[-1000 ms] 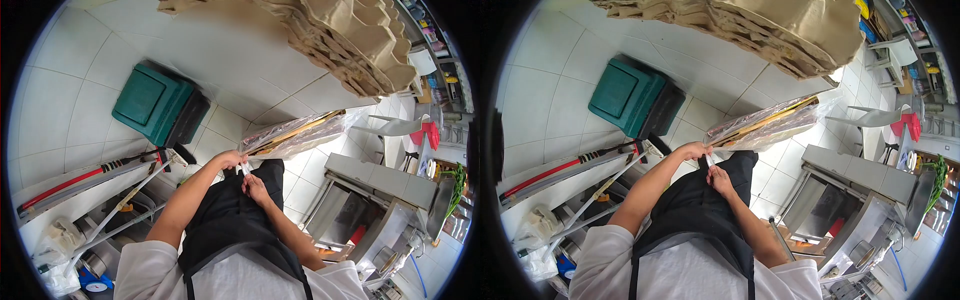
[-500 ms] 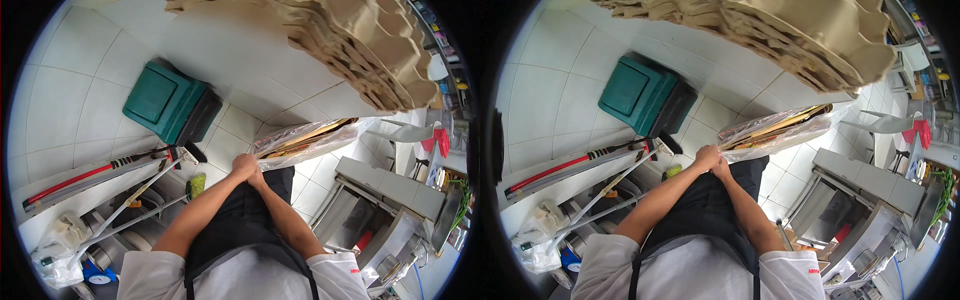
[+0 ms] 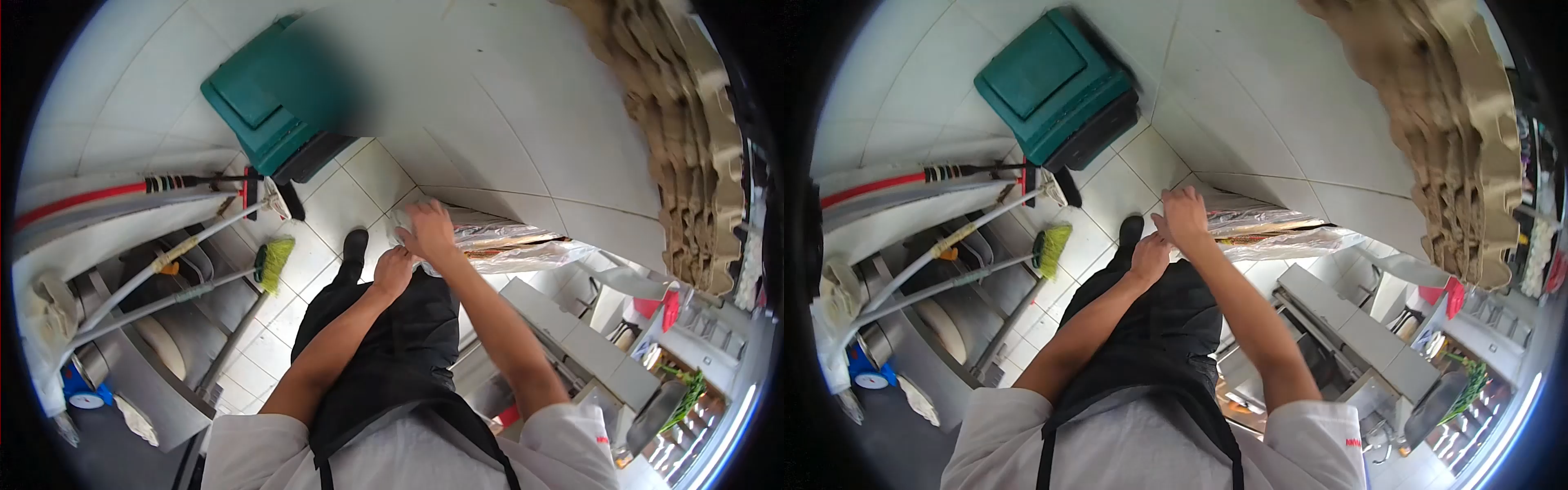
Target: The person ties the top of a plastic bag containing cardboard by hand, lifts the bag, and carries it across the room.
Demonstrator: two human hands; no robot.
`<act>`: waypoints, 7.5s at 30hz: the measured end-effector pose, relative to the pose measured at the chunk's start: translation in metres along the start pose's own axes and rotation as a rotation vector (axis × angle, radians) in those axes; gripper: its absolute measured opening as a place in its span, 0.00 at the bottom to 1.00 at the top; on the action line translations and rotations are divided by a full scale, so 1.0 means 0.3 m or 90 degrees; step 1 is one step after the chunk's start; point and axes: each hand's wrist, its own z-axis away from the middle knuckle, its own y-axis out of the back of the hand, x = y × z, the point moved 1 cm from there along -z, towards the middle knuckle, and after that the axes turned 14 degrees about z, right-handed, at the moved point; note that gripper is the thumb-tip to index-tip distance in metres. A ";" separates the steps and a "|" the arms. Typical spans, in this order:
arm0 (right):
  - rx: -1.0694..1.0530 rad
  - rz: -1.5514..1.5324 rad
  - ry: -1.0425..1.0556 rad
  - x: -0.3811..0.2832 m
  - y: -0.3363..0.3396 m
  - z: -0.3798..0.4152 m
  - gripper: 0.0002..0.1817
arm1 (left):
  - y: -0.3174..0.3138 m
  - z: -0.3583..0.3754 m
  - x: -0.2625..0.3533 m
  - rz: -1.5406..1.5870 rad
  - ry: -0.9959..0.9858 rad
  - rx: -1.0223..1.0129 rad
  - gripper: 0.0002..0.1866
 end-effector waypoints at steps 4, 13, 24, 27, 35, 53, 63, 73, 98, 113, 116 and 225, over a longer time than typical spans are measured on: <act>-0.694 0.089 0.108 0.011 -0.194 -0.143 0.12 | 0.004 -0.002 0.003 0.124 -0.011 0.088 0.07; -0.703 0.222 0.353 0.023 -0.140 -0.141 0.09 | -0.024 0.016 -0.031 0.062 -0.110 0.213 0.06; -0.180 0.055 -0.089 -0.030 -0.002 0.146 0.04 | 0.057 -0.008 -0.015 0.064 -0.130 0.022 0.07; 0.005 -0.194 -0.246 0.009 -0.083 0.245 0.05 | 0.105 -0.035 0.009 0.048 -0.185 -0.023 0.07; 0.112 -0.287 -0.316 0.064 -0.117 0.215 0.02 | 0.130 -0.113 0.015 -0.022 -0.387 -0.244 0.08; 0.055 -0.348 -0.314 0.047 -0.147 0.246 0.03 | 0.132 -0.079 0.126 -0.301 -0.114 -0.444 0.10; 0.045 -0.360 -0.373 0.012 -0.146 0.334 0.04 | 0.107 -0.041 0.046 0.204 0.041 -0.411 0.11; -0.017 -0.346 -0.378 0.029 -0.163 0.314 0.04 | 0.041 0.051 0.036 0.419 0.245 -0.234 0.08; 0.256 -0.592 -0.694 -0.028 -0.181 0.362 0.02 | 0.123 -0.090 0.102 -0.024 -0.363 -0.258 0.08; 0.166 -0.477 -0.611 -0.017 -0.159 0.347 0.03 | 0.046 -0.054 0.044 0.230 0.031 -0.213 0.09; 0.177 -0.481 -0.600 -0.005 -0.175 0.344 0.03 | 0.048 -0.047 0.061 0.241 0.032 -0.200 0.07; 0.160 -0.438 -0.461 -0.200 -0.037 0.550 0.03 | -0.017 -0.122 0.164 0.085 0.465 -0.494 0.10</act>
